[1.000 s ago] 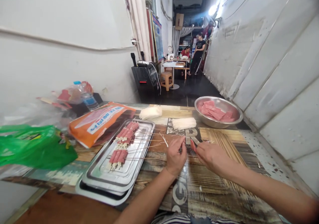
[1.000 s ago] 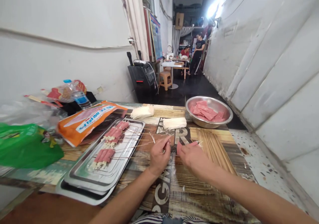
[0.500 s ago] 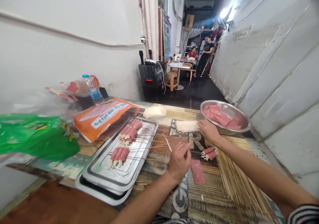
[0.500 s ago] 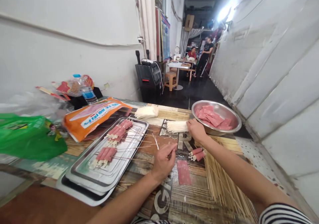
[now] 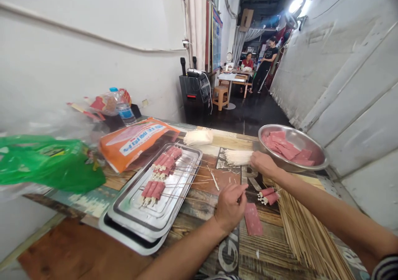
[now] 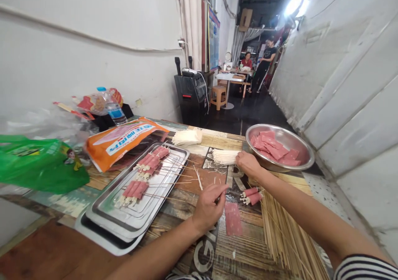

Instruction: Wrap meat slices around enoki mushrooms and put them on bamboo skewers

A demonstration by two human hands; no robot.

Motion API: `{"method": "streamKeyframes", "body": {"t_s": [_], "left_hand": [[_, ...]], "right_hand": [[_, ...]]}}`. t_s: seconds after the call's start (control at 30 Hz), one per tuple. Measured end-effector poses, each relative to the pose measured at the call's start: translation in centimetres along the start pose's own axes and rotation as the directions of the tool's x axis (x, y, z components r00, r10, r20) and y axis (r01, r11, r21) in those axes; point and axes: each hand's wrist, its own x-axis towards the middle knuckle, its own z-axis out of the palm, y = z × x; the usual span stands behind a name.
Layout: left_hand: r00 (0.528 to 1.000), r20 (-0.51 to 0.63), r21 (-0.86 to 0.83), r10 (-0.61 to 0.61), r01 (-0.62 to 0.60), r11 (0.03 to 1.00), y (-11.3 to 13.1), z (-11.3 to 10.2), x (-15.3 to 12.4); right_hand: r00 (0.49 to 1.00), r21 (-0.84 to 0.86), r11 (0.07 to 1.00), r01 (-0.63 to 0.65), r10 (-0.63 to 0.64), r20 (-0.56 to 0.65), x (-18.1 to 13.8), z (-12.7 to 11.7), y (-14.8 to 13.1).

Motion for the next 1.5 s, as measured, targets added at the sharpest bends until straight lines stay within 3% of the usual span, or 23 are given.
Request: {"method": "streamKeyframes", "body": {"t_s": [0.3, 0.57, 0.87, 1.13, 1.3, 1.5], "left_hand": [[0.997, 0.011, 0.007, 0.071, -0.071, 0.997, 0.0, 0.8, -0.6], [0.993, -0.003, 0.005, 0.118, -0.118, 0.993, -0.1, 0.8, -0.2], [0.991, 0.023, 0.011, 0.132, -0.132, 0.991, 0.0, 0.7, -0.3], [0.994, 0.024, 0.003, 0.109, -0.109, 0.994, -1.3, 1.3, -0.5], [0.992, 0.040, 0.021, 0.120, -0.121, 0.992, -1.5, 1.3, -0.5], [0.989, 0.118, 0.023, 0.094, -0.098, 0.995, -1.5, 1.5, -0.7]], "right_hand": [[1.000, -0.001, 1.000, 0.001, -0.002, -0.028, 0.6, 1.5, 0.0], [0.999, 0.044, 0.999, -0.029, 0.030, -0.016, 1.1, 1.5, 0.7], [0.995, 0.165, 0.981, -0.099, 0.099, 0.009, 0.2, -2.4, 0.5], [0.986, 0.326, 0.935, -0.141, 0.103, 0.131, 0.8, -4.0, 1.2], [0.979, 0.388, 0.906, -0.168, 0.108, 0.172, 0.6, -6.7, 1.8], [0.958, 0.478, 0.843, -0.246, 0.287, -0.014, 0.7, -10.6, 1.3]]}}
